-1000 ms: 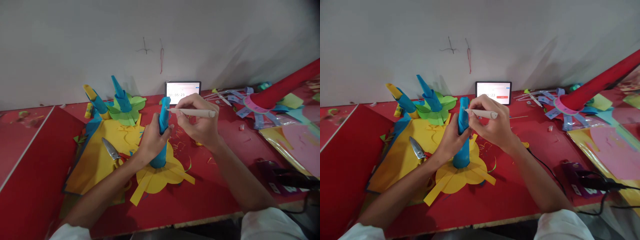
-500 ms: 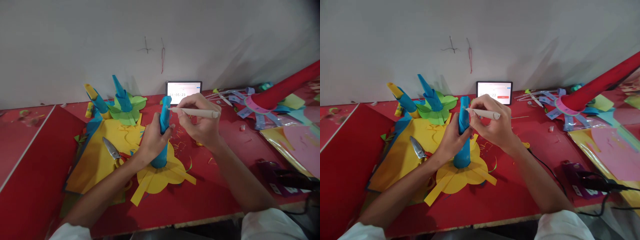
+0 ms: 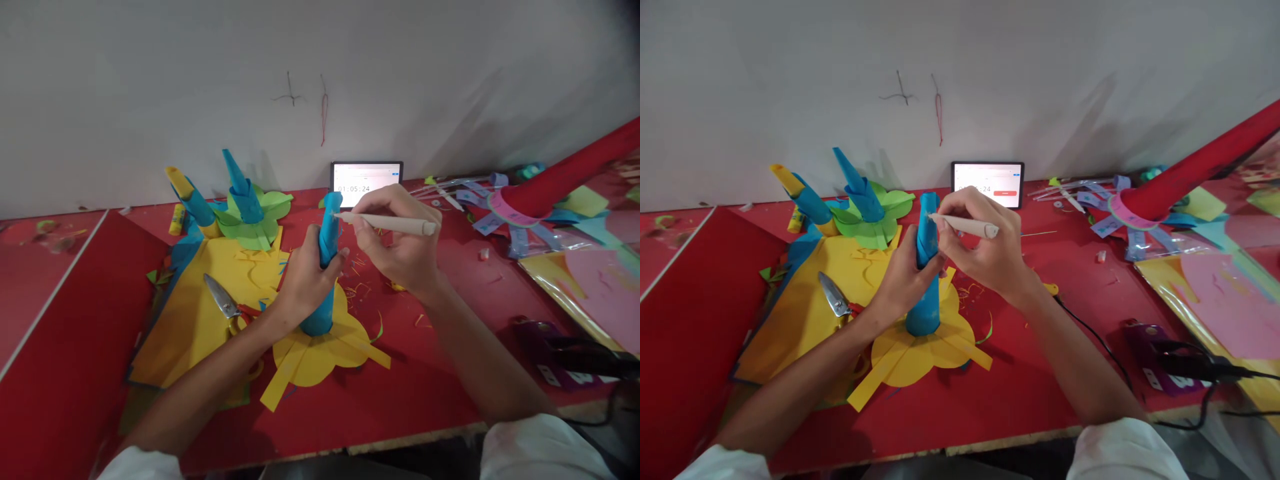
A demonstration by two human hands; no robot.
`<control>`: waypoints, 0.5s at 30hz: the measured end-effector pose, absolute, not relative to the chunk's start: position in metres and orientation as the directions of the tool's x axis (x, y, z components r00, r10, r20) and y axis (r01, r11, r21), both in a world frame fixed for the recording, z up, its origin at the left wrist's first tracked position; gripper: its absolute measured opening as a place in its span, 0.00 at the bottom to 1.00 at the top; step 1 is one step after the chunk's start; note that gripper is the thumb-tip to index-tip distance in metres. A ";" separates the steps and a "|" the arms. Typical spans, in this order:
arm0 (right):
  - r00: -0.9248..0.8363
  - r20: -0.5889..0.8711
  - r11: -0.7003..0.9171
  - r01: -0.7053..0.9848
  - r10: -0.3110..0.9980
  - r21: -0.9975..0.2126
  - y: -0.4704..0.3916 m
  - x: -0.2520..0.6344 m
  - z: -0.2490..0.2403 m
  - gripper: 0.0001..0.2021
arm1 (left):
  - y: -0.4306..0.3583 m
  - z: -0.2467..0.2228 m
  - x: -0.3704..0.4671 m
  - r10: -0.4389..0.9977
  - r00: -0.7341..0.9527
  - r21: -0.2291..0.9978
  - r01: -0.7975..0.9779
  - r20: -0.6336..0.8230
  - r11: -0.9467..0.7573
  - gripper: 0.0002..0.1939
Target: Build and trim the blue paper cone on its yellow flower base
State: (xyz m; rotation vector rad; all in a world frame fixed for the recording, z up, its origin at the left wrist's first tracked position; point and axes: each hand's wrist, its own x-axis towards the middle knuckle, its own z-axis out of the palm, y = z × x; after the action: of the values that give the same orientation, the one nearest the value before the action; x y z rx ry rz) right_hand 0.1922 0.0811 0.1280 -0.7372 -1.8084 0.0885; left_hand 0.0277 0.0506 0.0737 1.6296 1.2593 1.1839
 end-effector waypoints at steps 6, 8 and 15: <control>-0.187 0.830 0.804 0.431 0.525 -0.410 0.082 0.192 0.125 0.05 | 0.050 0.075 0.027 0.972 0.102 0.934 0.271 0.211 -0.231 0.09; -0.192 0.830 0.805 0.429 0.524 -0.409 0.082 0.192 0.124 0.05 | 0.050 0.075 0.028 0.975 0.106 0.939 0.265 0.195 -0.217 0.09; -0.205 0.837 0.819 0.416 0.508 -0.395 0.082 0.192 0.127 0.06 | 0.049 0.075 0.028 0.980 0.103 0.944 0.268 0.172 -0.194 0.11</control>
State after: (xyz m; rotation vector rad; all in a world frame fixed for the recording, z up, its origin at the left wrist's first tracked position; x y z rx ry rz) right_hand 0.1922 0.0821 0.1265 -0.7035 -1.8307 0.0978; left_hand 0.0280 0.0492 0.0755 1.5926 1.2589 1.1395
